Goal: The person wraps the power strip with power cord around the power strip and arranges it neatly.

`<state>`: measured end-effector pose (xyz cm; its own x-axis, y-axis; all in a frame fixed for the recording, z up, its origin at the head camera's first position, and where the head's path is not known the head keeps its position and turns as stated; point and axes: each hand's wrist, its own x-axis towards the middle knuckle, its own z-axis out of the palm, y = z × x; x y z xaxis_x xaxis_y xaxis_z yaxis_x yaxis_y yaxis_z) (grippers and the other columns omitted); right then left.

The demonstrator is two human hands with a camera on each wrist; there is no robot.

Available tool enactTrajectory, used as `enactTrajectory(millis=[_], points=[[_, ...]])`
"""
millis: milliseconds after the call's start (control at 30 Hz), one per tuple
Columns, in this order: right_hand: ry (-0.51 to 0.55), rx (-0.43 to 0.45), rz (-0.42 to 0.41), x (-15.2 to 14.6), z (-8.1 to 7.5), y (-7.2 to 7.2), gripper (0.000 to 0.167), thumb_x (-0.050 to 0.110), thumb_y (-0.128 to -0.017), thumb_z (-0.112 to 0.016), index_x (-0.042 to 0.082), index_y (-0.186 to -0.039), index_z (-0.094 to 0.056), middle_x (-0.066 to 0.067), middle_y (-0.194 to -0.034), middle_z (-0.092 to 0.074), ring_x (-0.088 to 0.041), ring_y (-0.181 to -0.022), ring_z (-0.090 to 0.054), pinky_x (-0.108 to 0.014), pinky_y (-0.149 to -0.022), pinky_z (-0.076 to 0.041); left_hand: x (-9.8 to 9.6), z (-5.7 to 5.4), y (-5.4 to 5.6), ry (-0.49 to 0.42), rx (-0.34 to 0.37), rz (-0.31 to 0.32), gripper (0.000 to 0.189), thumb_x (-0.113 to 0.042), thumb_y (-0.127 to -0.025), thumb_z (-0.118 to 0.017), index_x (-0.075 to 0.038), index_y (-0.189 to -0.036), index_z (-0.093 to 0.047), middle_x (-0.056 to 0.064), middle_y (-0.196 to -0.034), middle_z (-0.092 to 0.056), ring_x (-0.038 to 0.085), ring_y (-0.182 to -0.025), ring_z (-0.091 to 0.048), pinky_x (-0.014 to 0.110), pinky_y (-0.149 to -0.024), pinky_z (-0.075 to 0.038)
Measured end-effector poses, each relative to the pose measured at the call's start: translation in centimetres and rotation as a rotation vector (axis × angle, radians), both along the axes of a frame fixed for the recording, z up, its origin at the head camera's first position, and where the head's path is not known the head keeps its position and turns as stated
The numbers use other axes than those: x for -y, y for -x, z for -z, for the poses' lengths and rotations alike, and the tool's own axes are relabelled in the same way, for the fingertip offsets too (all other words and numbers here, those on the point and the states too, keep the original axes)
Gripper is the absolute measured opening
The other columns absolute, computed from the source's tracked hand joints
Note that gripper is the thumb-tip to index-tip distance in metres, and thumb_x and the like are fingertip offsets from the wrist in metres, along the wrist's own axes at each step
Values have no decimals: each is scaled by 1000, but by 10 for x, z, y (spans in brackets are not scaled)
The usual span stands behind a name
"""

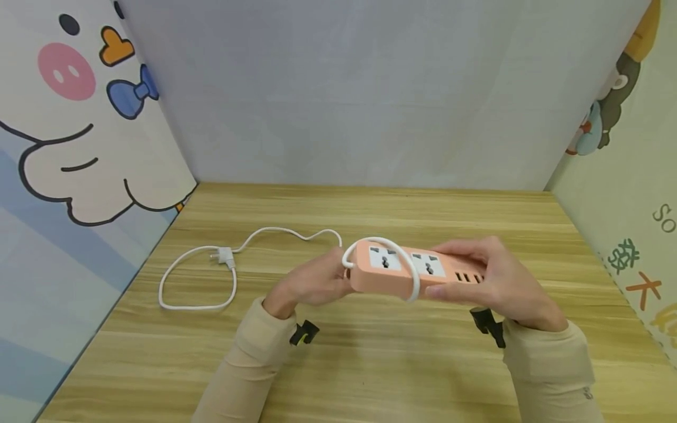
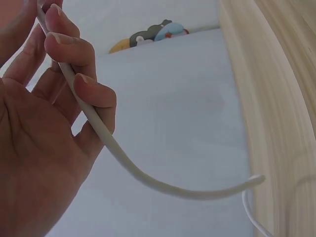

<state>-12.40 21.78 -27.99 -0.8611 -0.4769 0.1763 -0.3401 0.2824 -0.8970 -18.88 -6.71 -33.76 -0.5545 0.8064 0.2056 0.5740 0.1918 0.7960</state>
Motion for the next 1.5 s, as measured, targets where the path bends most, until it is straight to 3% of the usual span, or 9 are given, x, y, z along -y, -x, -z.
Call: enactTrajectory(millis=[167,333,467,600,700,933,1200,1333,1500], points=[[1,-14,-19,-3,1,0,35,1,-83,-80,10,-117,-73,-10,-96,-74,-19,-73,-64,-31,-61,-54,5,7,9,51,-22,-100,24,-12,-100,-63,-3,-121,-70,6,-90,-69,3,-61,-42,21,-61,-41],[-35,-35,-11,-3,1,1,35,5,-82,-81,14,-114,-75,-9,-93,-74,-19,-72,-62,-31,-60,-52,4,14,15,14,-64,-145,18,-9,-97,-66,-2,-113,-72,7,-91,-71,7,-72,-52,22,-68,-47],[-60,-55,-32,-3,1,1,36,6,-80,-83,16,-113,-75,-8,-90,-73,-19,-70,-61,-31,-59,-51,3,16,17,0,-73,-173,5,-6,-96,-66,-5,-93,-70,3,-82,-64,8,-73,-51,22,-68,-46],[-92,-80,-67,-3,1,3,35,8,-80,-84,18,-113,-75,-6,-88,-73,-17,-69,-61,-30,-59,-51,3,17,19,-2,-66,-183,24,-7,-96,-68,-10,-75,-57,-3,-72,-49,7,-67,-44,21,-64,-38],[-105,-98,-84,-3,3,4,35,9,-80,-85,20,-111,-75,-3,-86,-73,-15,-68,-60,-30,-58,-50,3,18,19,-2,-87,-188,25,-7,-96,-68,-10,-74,-57,-2,-71,-46,7,-67,-42,21,-64,-36],[-90,-93,-159,-3,2,5,35,8,-81,-83,21,-113,-75,0,-86,-75,-13,-62,-60,-30,-52,-48,0,19,18,-13,-90,-292,2,-7,-92,-72,-5,-91,-74,3,-80,-68,5,-72,-54,19,-68,-47],[-141,-77,-193,-2,3,7,32,13,-82,-84,23,-112,-76,3,-87,-75,-12,-63,-62,-29,-56,-50,2,20,19,-35,-238,-442,27,-30,-81,-86,-15,-71,-65,-8,-59,-44,5,-56,-39,19,-55,-33],[-150,-76,-209,-1,4,8,32,14,-82,-84,22,-111,-76,3,-87,-74,-12,-65,-62,-28,-58,-51,1,19,20,-96,-292,-453,31,-35,-75,-91,-18,-72,-65,-7,-58,-42,7,-56,-38,20,-55,-34],[-171,-89,-221,-1,7,10,32,16,-81,-85,25,-110,-75,4,-88,-74,-11,-65,-62,-28,-57,-50,0,16,20,-125,-352,-428,21,-28,-78,-89,-15,-81,-73,-5,-63,-52,7,-60,-44,21,-58,-39]])
